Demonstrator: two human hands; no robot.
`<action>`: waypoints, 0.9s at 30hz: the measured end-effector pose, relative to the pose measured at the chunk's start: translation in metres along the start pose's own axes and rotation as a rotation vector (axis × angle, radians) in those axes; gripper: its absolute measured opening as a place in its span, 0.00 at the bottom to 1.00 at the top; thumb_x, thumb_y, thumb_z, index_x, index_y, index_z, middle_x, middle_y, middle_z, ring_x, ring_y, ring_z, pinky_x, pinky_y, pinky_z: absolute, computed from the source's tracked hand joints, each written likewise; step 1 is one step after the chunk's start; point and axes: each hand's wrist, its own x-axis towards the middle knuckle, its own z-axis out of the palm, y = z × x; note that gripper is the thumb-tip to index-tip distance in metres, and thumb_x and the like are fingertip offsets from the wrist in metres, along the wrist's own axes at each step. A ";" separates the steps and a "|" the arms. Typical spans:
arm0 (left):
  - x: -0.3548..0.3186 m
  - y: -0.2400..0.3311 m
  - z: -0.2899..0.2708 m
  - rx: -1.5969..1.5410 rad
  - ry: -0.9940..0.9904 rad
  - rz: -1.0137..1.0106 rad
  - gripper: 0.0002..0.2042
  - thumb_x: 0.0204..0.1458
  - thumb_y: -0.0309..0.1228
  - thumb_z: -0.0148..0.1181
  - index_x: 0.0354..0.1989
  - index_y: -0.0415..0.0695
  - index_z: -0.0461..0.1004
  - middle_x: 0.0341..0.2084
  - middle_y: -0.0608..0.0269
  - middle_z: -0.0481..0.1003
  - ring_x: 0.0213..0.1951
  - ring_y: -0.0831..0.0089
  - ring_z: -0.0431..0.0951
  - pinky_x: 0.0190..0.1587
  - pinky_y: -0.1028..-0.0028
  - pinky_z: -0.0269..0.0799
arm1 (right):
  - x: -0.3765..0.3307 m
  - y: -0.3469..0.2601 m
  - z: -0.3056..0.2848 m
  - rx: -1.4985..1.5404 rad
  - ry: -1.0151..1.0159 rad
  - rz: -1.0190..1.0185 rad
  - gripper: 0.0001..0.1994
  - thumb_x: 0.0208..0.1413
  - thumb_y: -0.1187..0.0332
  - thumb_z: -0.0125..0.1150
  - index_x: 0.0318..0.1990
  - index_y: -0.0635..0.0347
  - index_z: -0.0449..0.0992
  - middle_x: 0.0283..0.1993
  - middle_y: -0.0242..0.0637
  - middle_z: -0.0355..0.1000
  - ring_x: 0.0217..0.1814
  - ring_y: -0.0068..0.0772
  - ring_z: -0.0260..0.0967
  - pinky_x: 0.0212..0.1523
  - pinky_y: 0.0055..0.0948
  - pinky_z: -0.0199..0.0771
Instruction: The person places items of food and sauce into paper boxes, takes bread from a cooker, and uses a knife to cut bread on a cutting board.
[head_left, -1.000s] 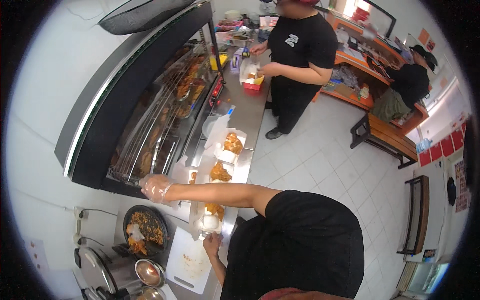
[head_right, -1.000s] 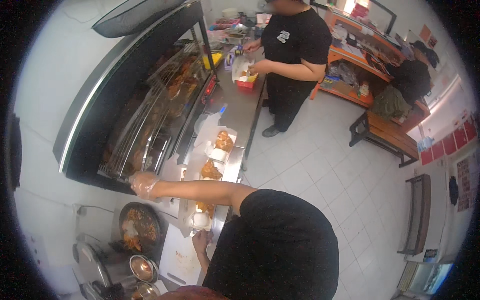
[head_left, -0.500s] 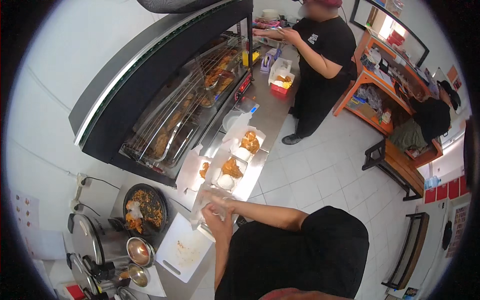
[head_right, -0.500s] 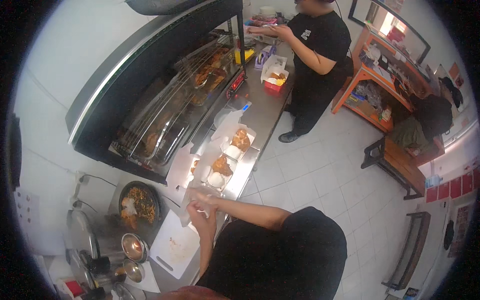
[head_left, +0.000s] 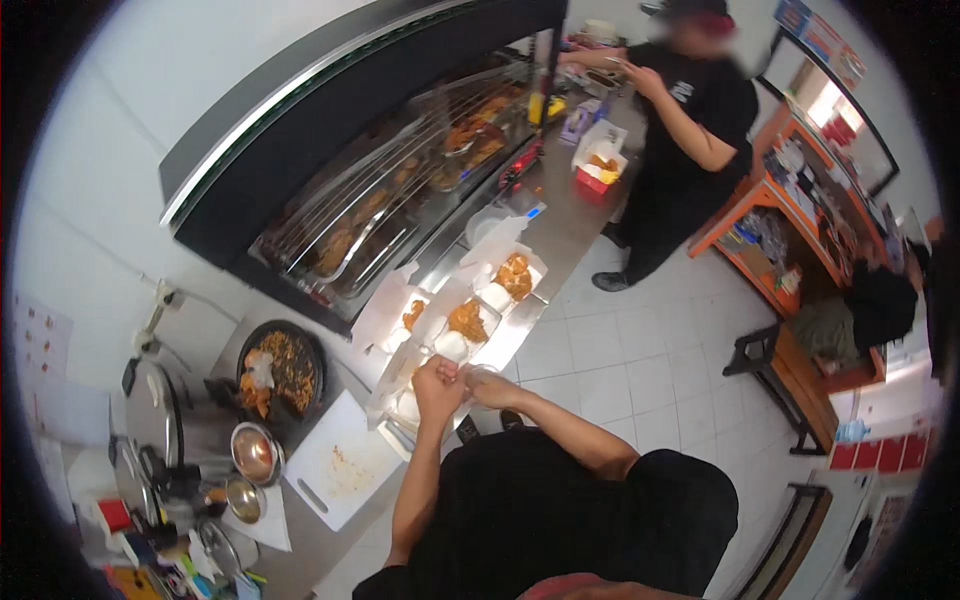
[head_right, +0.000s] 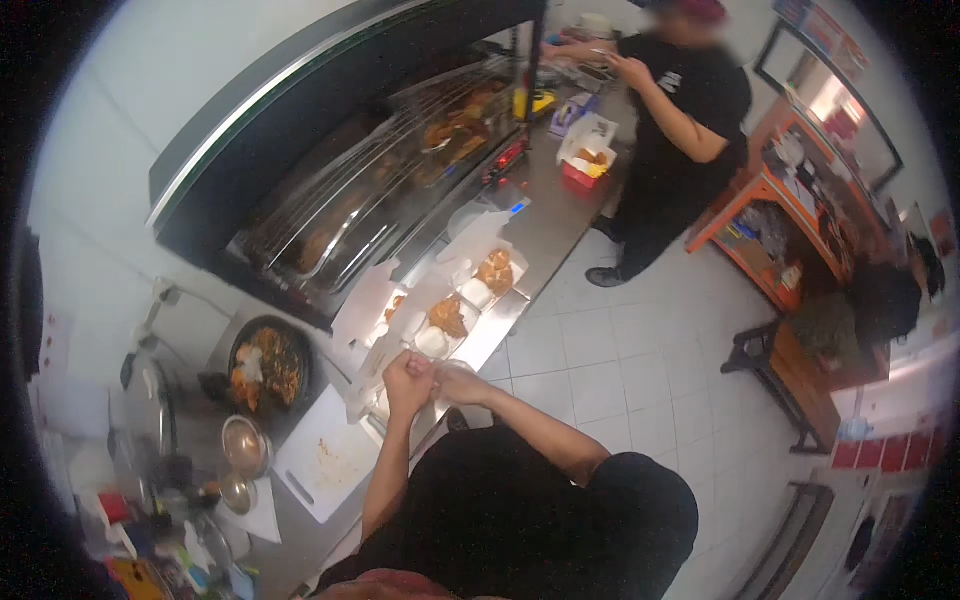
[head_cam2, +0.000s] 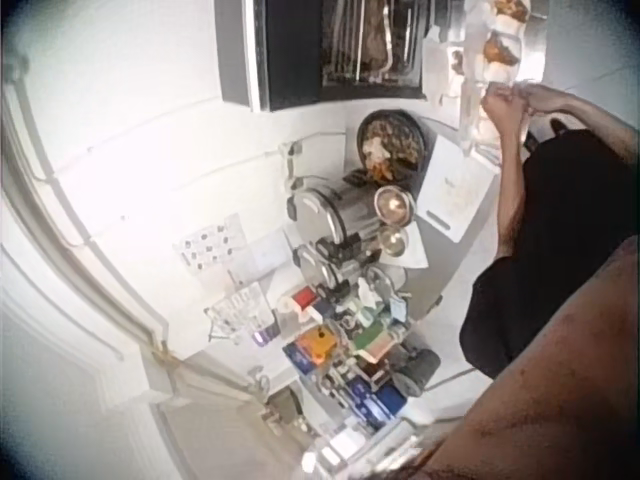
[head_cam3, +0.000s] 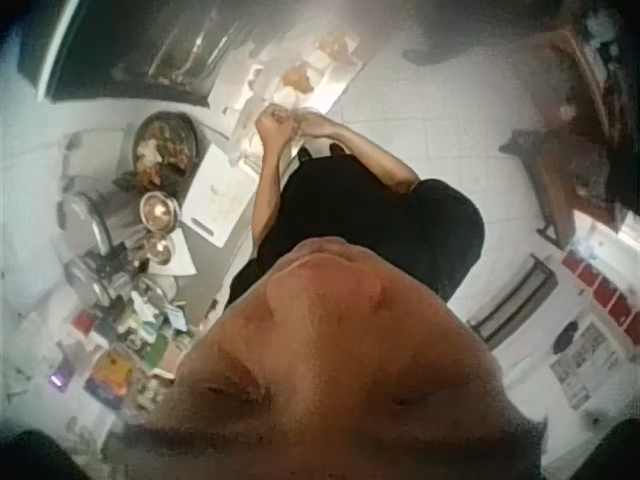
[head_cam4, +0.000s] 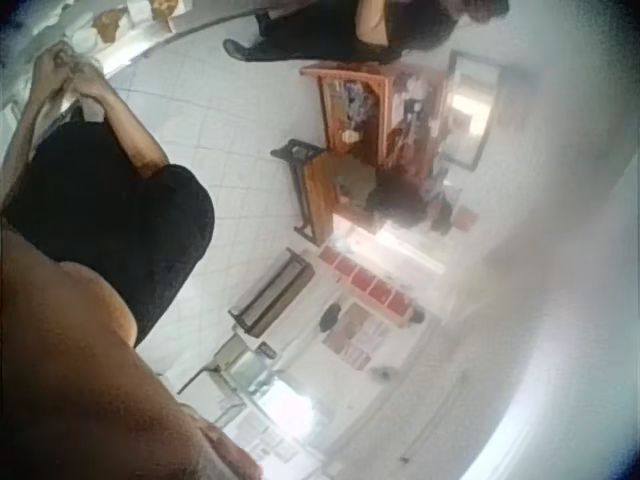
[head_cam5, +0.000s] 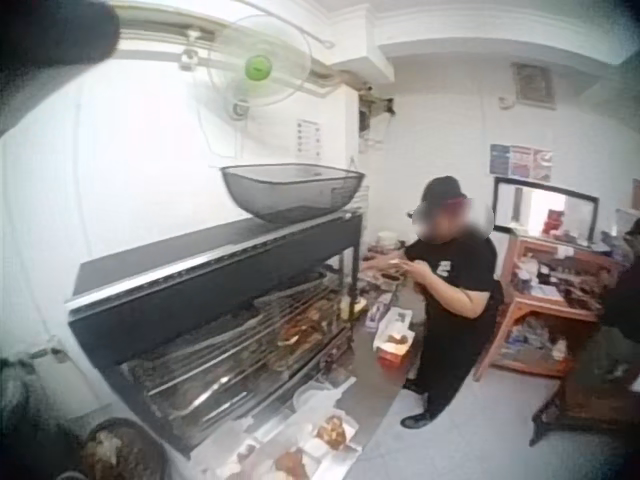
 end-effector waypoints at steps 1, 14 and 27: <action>0.002 -0.007 0.003 0.027 0.032 0.074 0.14 0.45 0.31 0.78 0.25 0.39 0.75 0.17 0.68 0.73 0.22 0.81 0.73 0.27 0.77 0.69 | -0.001 0.008 -0.004 -0.133 0.009 -0.040 0.19 0.71 0.66 0.44 0.61 0.68 0.71 0.56 0.41 0.74 0.56 0.31 0.71 0.58 0.33 0.70; -0.053 -0.014 -0.082 0.016 -0.263 0.164 0.17 0.53 0.41 0.74 0.42 0.42 0.80 0.37 0.59 0.77 0.38 0.68 0.75 0.42 0.69 0.73 | -0.025 -0.020 0.011 -0.327 0.032 -0.005 0.27 0.66 0.59 0.62 0.66 0.64 0.68 0.48 0.44 0.80 0.48 0.32 0.77 0.47 0.32 0.78; -0.073 -0.012 -0.131 -0.110 0.257 0.077 0.09 0.54 0.34 0.71 0.38 0.42 0.82 0.36 0.62 0.76 0.37 0.73 0.73 0.37 0.73 0.70 | -0.005 -0.079 0.031 0.378 -0.690 0.182 0.41 0.69 0.35 0.35 0.74 0.62 0.54 0.64 0.53 0.69 0.59 0.46 0.74 0.58 0.42 0.76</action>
